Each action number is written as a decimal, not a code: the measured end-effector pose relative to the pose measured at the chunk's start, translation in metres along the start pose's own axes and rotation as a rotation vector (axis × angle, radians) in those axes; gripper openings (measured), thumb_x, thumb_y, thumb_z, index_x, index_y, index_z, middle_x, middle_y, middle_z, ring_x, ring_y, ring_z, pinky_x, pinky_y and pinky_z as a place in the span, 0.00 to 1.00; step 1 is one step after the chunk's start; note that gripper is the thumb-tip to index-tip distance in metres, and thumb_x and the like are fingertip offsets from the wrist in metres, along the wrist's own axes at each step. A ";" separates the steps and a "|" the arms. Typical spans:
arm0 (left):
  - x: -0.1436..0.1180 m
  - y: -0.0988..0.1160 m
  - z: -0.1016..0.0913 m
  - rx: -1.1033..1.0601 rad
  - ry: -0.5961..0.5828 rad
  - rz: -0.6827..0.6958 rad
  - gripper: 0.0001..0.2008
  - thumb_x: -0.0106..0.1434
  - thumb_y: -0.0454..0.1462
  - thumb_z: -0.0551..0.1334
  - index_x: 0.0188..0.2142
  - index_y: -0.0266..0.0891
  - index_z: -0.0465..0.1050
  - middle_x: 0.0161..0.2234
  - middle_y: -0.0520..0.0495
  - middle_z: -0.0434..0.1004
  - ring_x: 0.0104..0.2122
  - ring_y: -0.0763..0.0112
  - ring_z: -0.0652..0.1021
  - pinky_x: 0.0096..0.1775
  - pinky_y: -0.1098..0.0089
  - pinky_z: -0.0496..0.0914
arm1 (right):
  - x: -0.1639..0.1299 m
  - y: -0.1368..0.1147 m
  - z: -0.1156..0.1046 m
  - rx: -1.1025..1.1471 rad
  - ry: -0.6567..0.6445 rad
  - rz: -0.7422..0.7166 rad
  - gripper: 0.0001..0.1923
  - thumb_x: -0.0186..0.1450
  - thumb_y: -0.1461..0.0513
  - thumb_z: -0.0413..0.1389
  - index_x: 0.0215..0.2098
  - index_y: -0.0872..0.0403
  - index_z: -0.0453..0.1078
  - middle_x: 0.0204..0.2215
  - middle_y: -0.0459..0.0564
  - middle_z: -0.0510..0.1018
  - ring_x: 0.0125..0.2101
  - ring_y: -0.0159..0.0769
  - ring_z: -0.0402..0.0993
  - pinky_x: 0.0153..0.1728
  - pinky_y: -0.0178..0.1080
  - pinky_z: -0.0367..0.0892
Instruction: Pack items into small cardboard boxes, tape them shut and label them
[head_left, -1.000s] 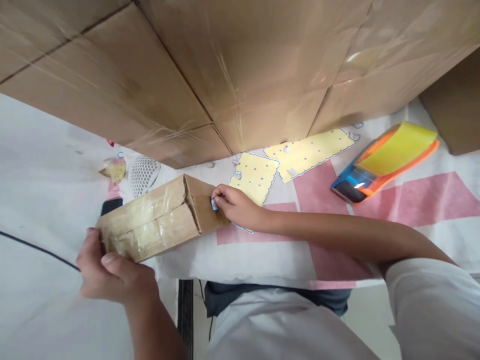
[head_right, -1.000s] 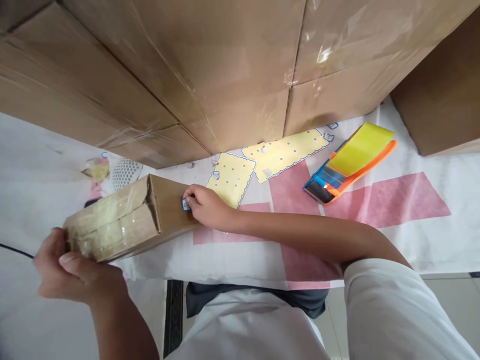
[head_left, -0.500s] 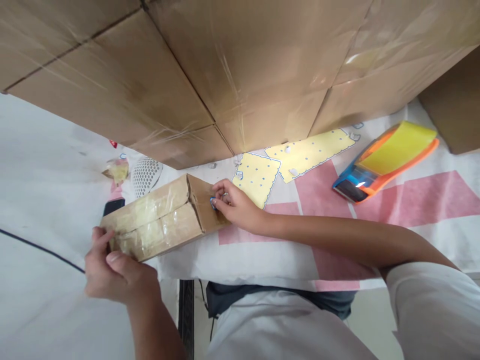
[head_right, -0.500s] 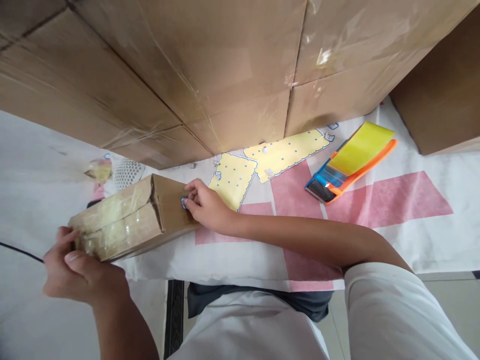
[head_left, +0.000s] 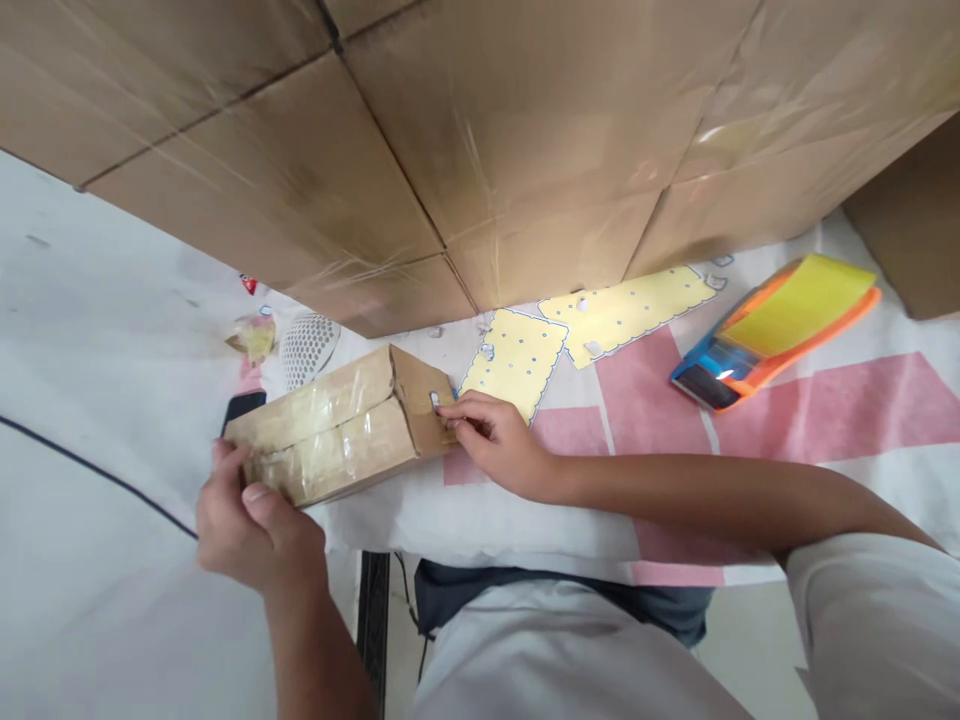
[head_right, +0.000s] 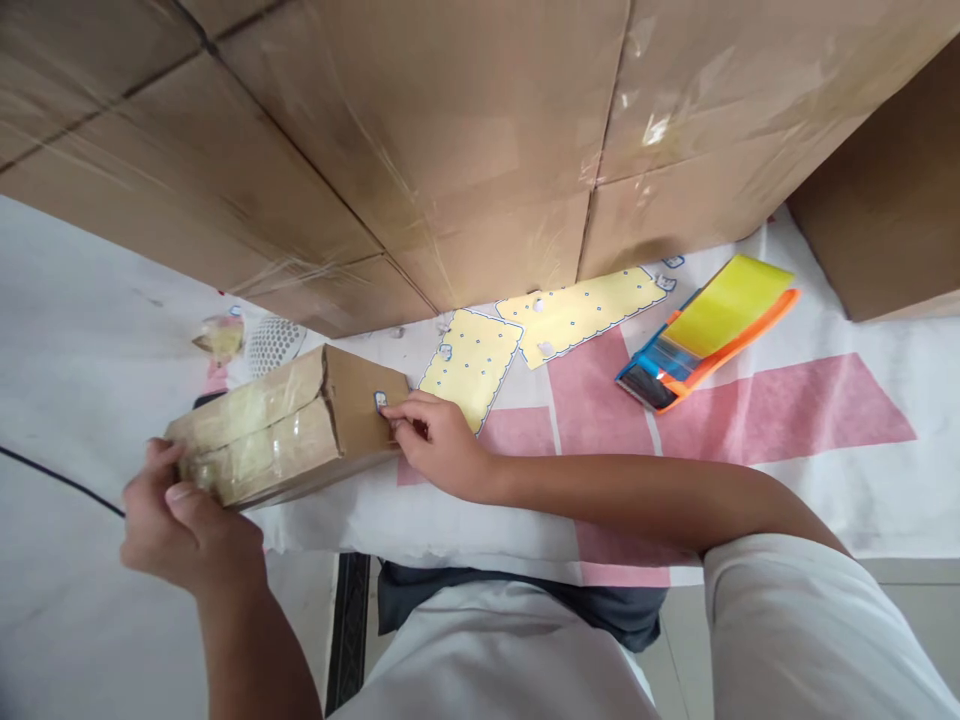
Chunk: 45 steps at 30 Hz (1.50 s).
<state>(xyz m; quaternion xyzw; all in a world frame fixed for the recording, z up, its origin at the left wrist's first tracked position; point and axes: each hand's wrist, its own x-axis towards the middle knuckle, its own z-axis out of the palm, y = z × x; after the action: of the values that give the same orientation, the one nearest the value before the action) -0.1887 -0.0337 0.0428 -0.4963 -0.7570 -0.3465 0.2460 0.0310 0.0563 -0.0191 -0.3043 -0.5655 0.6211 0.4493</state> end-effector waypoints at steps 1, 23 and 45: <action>0.000 0.000 0.000 -0.001 0.004 -0.005 0.27 0.72 0.44 0.49 0.59 0.31 0.74 0.60 0.34 0.76 0.60 0.50 0.77 0.59 0.54 0.71 | -0.001 0.000 -0.001 0.009 -0.001 -0.009 0.15 0.68 0.68 0.51 0.44 0.55 0.79 0.37 0.51 0.78 0.37 0.33 0.76 0.39 0.38 0.71; -0.001 -0.001 0.000 -0.086 0.014 -0.040 0.23 0.71 0.41 0.54 0.60 0.34 0.74 0.59 0.36 0.77 0.60 0.51 0.77 0.60 0.52 0.72 | 0.013 -0.003 -0.010 0.068 -0.001 0.094 0.14 0.63 0.64 0.51 0.39 0.56 0.79 0.29 0.46 0.77 0.32 0.32 0.72 0.37 0.38 0.67; -0.002 -0.006 0.002 -0.031 0.014 -0.036 0.25 0.71 0.44 0.50 0.59 0.32 0.74 0.59 0.36 0.77 0.59 0.54 0.78 0.59 0.56 0.72 | 0.013 -0.004 -0.009 0.086 -0.099 0.157 0.18 0.64 0.65 0.53 0.52 0.55 0.74 0.31 0.44 0.72 0.28 0.29 0.67 0.31 0.35 0.64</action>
<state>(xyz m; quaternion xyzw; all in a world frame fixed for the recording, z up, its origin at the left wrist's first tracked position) -0.1935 -0.0352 0.0387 -0.4841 -0.7586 -0.3657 0.2374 0.0339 0.0718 -0.0148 -0.2969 -0.5342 0.6925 0.3834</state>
